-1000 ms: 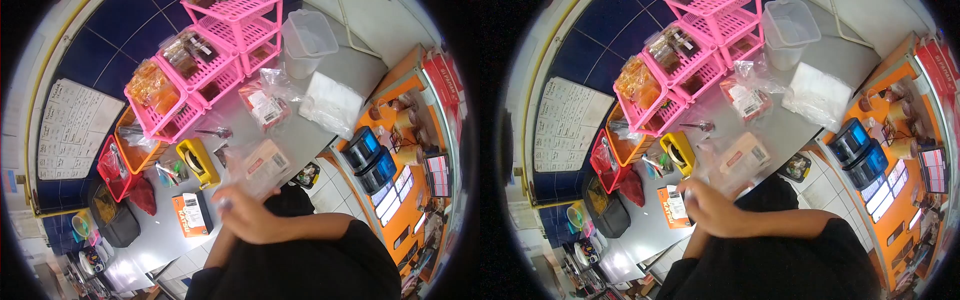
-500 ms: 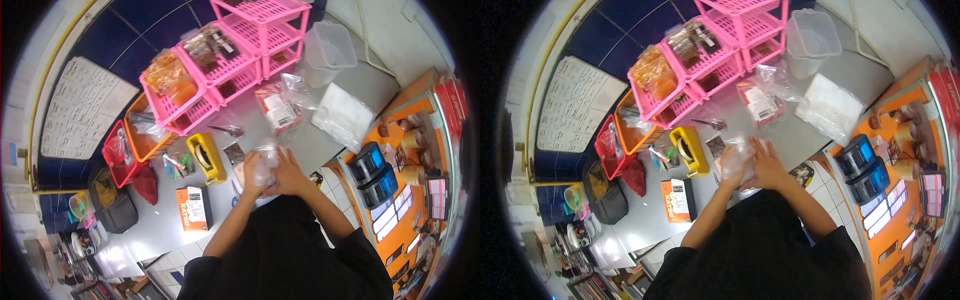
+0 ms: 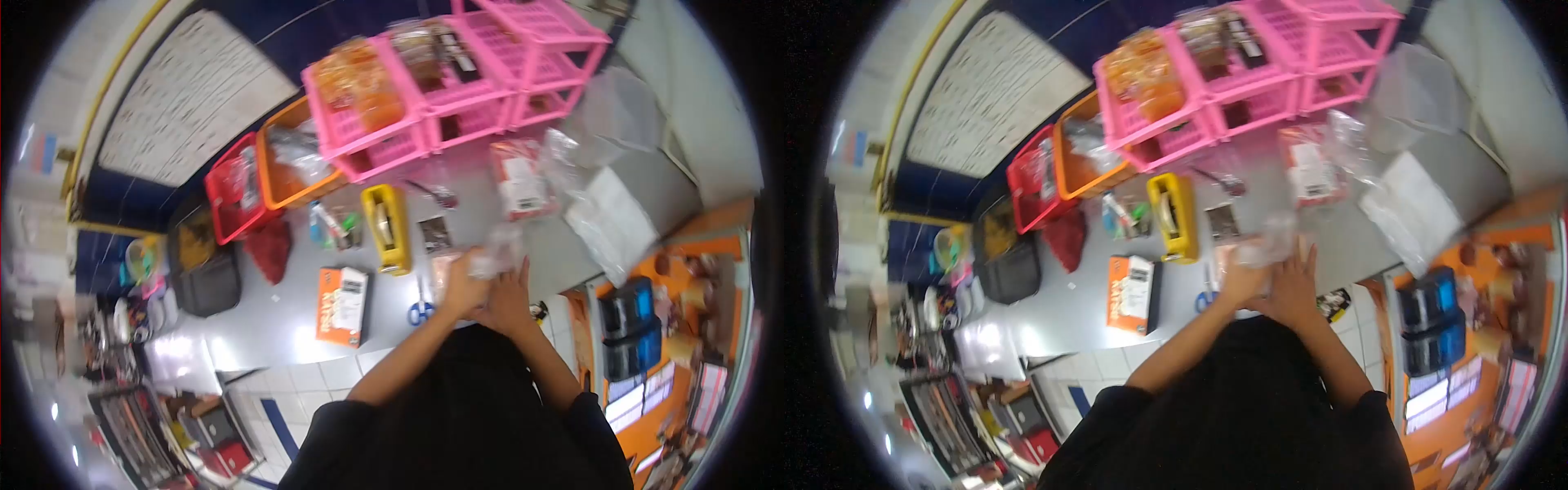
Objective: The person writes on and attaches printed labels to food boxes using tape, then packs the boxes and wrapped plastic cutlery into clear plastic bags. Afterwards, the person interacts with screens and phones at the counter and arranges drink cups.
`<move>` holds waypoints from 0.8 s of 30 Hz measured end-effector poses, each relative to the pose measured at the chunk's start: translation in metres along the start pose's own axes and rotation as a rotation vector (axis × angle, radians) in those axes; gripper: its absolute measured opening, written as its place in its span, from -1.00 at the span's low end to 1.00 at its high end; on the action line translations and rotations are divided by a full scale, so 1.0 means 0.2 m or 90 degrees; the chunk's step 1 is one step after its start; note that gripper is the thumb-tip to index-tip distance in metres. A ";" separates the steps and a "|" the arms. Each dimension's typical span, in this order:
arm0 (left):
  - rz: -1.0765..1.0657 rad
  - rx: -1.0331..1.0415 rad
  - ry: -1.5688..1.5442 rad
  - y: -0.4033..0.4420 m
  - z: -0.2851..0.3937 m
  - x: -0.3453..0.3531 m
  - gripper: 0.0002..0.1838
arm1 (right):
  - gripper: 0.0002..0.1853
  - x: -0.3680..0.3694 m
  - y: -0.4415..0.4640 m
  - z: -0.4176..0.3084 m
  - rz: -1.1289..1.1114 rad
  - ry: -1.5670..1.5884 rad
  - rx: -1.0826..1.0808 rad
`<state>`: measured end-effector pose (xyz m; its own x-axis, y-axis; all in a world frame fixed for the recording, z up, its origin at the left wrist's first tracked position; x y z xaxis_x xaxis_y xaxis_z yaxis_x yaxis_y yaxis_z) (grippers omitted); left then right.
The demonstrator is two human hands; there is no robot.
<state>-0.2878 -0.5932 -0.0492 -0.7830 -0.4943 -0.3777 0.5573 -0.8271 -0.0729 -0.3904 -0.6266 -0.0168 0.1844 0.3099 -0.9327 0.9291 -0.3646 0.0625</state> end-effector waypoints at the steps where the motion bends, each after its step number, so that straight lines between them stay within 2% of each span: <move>1: 0.018 -0.086 -0.025 0.01 0.15 -0.04 -0.70 | 0.24 0.06 0.05 -0.05 0.001 0.018 -0.031; 3: 0.025 -0.255 -0.237 0.01 0.09 -0.03 -0.54 | -0.15 0.07 0.13 -0.08 0.149 -0.285 -0.030; 4: 0.048 -0.253 -0.238 -0.01 0.08 -0.03 -0.54 | -0.35 0.08 0.15 -0.08 0.229 -0.435 -0.009; 6: 0.078 -0.142 -0.205 -0.12 0.13 0.03 -0.42 | -0.34 0.08 0.12 -0.02 0.280 -0.298 0.010; 9: 0.110 0.035 -0.145 -0.21 0.23 0.08 -0.21 | -0.31 0.15 0.04 0.16 0.304 0.232 0.137; 10: 0.119 0.034 -0.147 -0.23 0.28 0.01 -0.21 | -0.30 0.17 0.02 0.20 0.329 0.360 0.189; 12: -0.187 0.056 -0.171 -0.37 0.43 -0.07 -0.18 | -0.27 0.21 0.00 0.25 0.385 0.550 0.282; 14: -0.572 -0.312 -0.397 -0.53 0.28 -0.10 -0.12 | -0.23 0.14 -0.02 0.31 0.348 0.538 0.376; 15: -0.569 -0.314 -0.404 -0.53 0.26 -0.20 -0.12 | -0.26 0.02 -0.03 0.29 0.326 0.512 0.390; 16: -0.629 -0.422 -0.199 -0.59 0.16 -0.27 -0.07 | -0.28 -0.10 -0.05 0.28 0.304 0.487 0.404; 18: -0.664 -0.515 0.012 -0.67 0.04 -0.31 -0.02 | -0.23 -0.11 0.01 0.31 0.375 1.084 0.304; 20: -0.082 -0.039 0.162 -0.49 0.24 -0.48 0.12 | -0.24 -0.31 0.08 0.10 0.334 1.115 0.279; 21: -0.078 -0.036 0.161 -0.47 0.27 -0.47 0.12 | -0.25 -0.37 0.11 -0.02 0.301 1.144 0.267; 22: -0.036 0.078 0.138 -0.45 0.41 -0.49 0.16 | -0.23 -0.39 0.13 -0.11 0.257 1.167 0.199; 23: 0.007 0.190 0.112 -0.46 0.51 -0.50 0.19 | -0.23 -0.42 0.14 -0.20 0.254 1.161 0.201; 24: 0.010 0.188 0.105 -0.43 0.49 -0.49 0.19 | -0.23 -0.47 0.17 -0.29 0.265 1.120 0.175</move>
<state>-0.2859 -0.4990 0.0849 -0.7064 -0.4770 -0.5229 0.4451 -0.8738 0.1958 -0.3579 -0.6160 0.0929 0.6156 0.5623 0.5521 0.7008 -0.7111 -0.0571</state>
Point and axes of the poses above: each hand's wrist, its own y-axis towards the middle knuckle, its own x-axis out of the palm, z = x × y, the point moved 8 cm from there along y, towards the middle knuckle, and after that the axes turned 10 degrees about -x, right-handed, at the moved point
